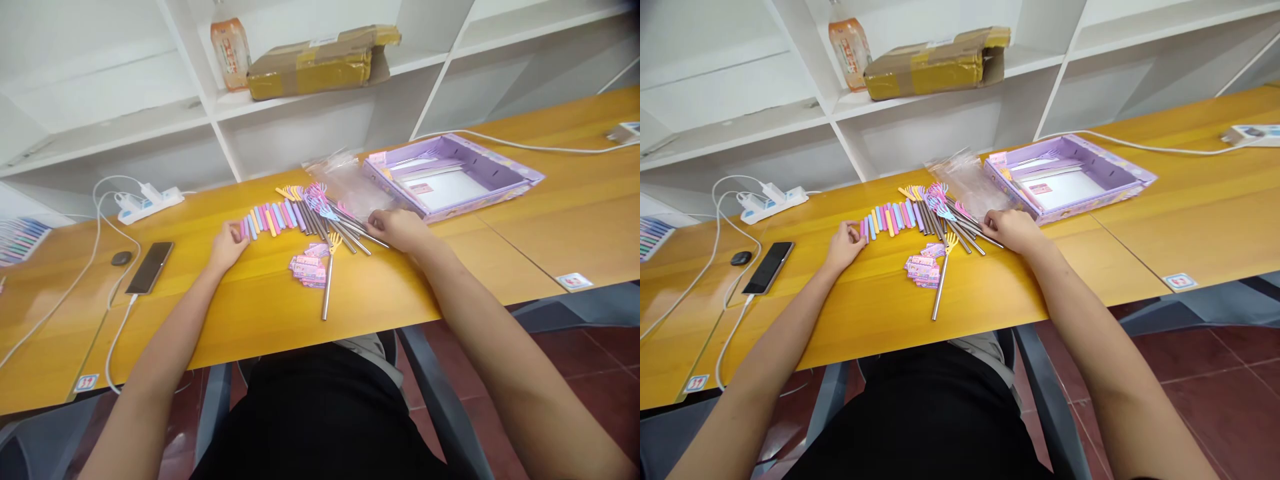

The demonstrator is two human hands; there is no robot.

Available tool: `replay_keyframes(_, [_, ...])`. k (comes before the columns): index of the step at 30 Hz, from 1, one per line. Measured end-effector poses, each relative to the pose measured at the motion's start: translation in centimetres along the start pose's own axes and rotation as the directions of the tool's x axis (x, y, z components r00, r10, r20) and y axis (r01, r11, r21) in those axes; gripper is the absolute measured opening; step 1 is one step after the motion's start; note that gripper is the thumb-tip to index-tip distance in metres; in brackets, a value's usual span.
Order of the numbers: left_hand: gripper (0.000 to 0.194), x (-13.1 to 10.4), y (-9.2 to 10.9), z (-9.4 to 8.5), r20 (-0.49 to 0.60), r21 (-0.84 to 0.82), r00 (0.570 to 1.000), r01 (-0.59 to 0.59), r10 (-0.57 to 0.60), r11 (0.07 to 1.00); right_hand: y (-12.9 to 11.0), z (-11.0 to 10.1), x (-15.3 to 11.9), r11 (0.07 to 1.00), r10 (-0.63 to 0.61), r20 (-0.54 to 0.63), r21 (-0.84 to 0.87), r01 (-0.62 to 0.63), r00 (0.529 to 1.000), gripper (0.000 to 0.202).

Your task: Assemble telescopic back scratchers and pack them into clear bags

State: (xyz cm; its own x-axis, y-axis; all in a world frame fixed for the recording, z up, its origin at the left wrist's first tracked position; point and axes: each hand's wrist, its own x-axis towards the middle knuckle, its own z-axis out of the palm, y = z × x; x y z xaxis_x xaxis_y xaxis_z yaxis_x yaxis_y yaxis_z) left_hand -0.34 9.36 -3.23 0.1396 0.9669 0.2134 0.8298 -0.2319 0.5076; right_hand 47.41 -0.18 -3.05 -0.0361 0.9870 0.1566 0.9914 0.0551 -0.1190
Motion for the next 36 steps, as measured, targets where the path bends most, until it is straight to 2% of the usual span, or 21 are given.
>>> replay_keyframes(4, [0.055,-0.3,0.4,0.0,-0.025,0.044,0.999,0.035,-0.034,0.998,-0.3,-0.1,-0.2,0.999,0.022,-0.028,0.028,-0.022,0.999,0.034])
replay_keyframes(7, [0.058,-0.4,0.6,0.1,-0.031,0.094,0.998,0.063,-0.061,0.994,-0.1,-0.4,-0.5,1.000,0.017,-0.028,0.005,-0.016,0.999,0.042])
replay_keyframes(12, [0.042,-0.5,0.4,0.2,-0.043,0.156,0.995,0.100,-0.095,0.983,0.6,-0.4,-0.6,0.999,-0.042,0.042,0.031,0.041,0.998,0.049])
replay_keyframes(16, [0.037,-0.4,-0.1,0.2,-0.021,0.103,0.999,0.047,-0.045,0.994,0.8,-0.1,-0.4,0.994,-0.059,0.037,0.096,0.055,0.998,0.046])
replay_keyframes(21, [0.037,-0.4,-0.8,0.2,-0.035,0.000,0.999,0.034,-0.034,0.999,0.8,0.2,-0.4,0.984,-0.042,0.015,0.171,0.039,0.999,0.038])
replay_keyframes(26, [0.034,-0.3,-0.4,0.0,-0.066,-0.058,0.996,0.052,-0.056,0.997,1.2,0.1,-0.5,0.945,-0.033,-0.073,0.322,0.055,0.997,0.029])
replay_keyframes(29, [0.033,0.1,0.3,-1.1,-0.093,-0.074,0.989,0.104,-0.111,0.992,1.3,-0.3,-0.6,0.859,0.006,-0.137,0.508,0.065,0.991,0.032])
replay_keyframes(32, [0.027,-0.3,1.4,-3.3,-0.055,-0.040,0.987,0.148,-0.150,0.988,1.2,-0.6,-0.6,0.766,0.114,-0.193,0.642,0.037,0.975,0.033])
replay_keyframes(34, [0.027,-2.0,2.4,-5.2,0.014,-0.007,0.995,0.102,-0.102,0.995,1.1,-0.8,-0.5,0.708,0.179,-0.227,0.705,0.035,0.957,0.034])
replay_keyframes(36, [0.035,-4.9,3.5,-7.1,0.089,-0.023,0.996,-0.014,0.016,1.000,1.0,-0.8,-0.4,0.658,0.239,-0.252,0.752,0.035,0.938,0.037])
